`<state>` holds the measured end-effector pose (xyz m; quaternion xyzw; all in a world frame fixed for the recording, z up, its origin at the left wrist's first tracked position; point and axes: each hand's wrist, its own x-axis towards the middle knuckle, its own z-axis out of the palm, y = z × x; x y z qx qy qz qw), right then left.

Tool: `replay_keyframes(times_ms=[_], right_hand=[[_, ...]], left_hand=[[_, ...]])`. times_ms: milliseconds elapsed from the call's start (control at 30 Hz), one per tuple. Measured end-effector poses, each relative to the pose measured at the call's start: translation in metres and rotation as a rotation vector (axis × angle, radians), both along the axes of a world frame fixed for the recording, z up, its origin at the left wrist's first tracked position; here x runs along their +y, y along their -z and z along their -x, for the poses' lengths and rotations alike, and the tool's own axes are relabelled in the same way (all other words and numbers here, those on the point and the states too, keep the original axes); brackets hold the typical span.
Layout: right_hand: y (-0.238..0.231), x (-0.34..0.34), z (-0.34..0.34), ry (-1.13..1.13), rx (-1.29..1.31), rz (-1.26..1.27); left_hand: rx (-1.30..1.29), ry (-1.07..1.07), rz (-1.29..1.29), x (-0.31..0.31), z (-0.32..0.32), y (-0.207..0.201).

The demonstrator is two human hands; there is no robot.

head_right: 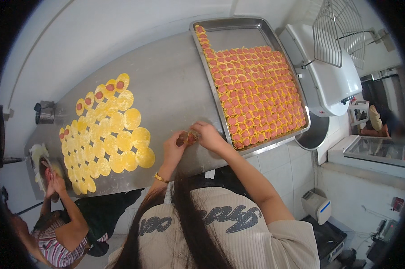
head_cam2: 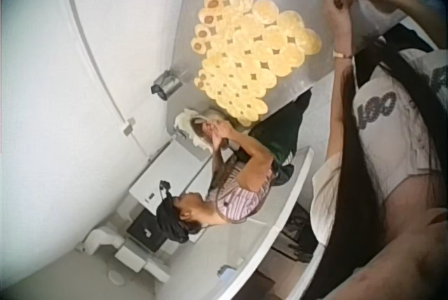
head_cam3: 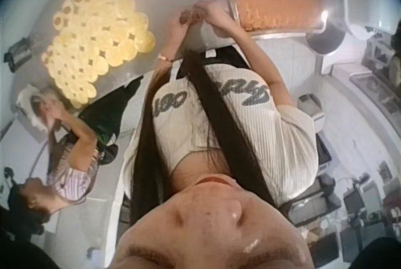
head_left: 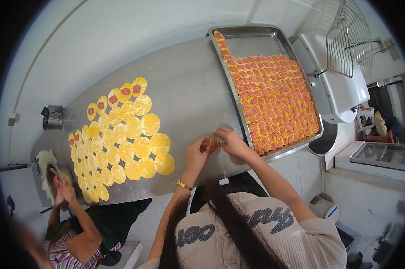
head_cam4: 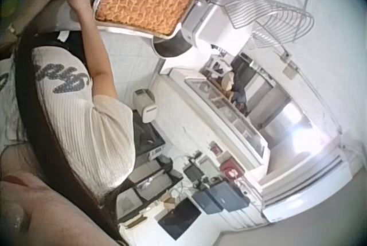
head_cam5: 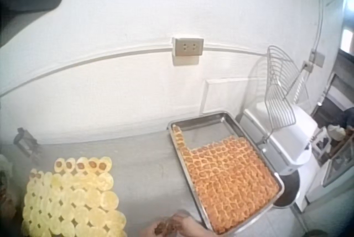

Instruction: The person places small red filling onto round yellow dough discs, folds them into half-moon shapes, and arranges them on a metal tray. Another person works alongside, preparing additional dough discs.

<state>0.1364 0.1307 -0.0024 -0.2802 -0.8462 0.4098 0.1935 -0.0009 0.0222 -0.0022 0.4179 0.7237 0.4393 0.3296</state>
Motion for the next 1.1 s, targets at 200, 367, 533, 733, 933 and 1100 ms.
replay_keyframes(times_ms=[200,367,533,733,933,1100], right_hand=[[0.008,-0.003,-0.002,0.018,-0.144,0.037],[0.006,-0.001,-0.001,0.01,-0.091,0.009],[-0.005,-0.011,-0.009,0.069,-0.163,0.005],[-0.009,-0.007,-0.006,-0.033,-0.091,0.047],[-0.01,-0.015,-0.009,0.051,-0.239,0.042],[-0.009,-0.014,-0.009,0.077,-0.123,-0.01]], left_hand=[[0.01,0.147,0.039,0.004,0.004,0.003],[0.222,0.242,0.083,0.008,0.007,0.005],[0.12,0.213,0.033,0.007,0.009,0.004],[0.156,0.28,0.08,0.01,0.007,0.005],[0.155,0.254,-0.007,0.01,0.007,0.01],[0.16,0.284,0.006,0.01,0.007,0.01]])
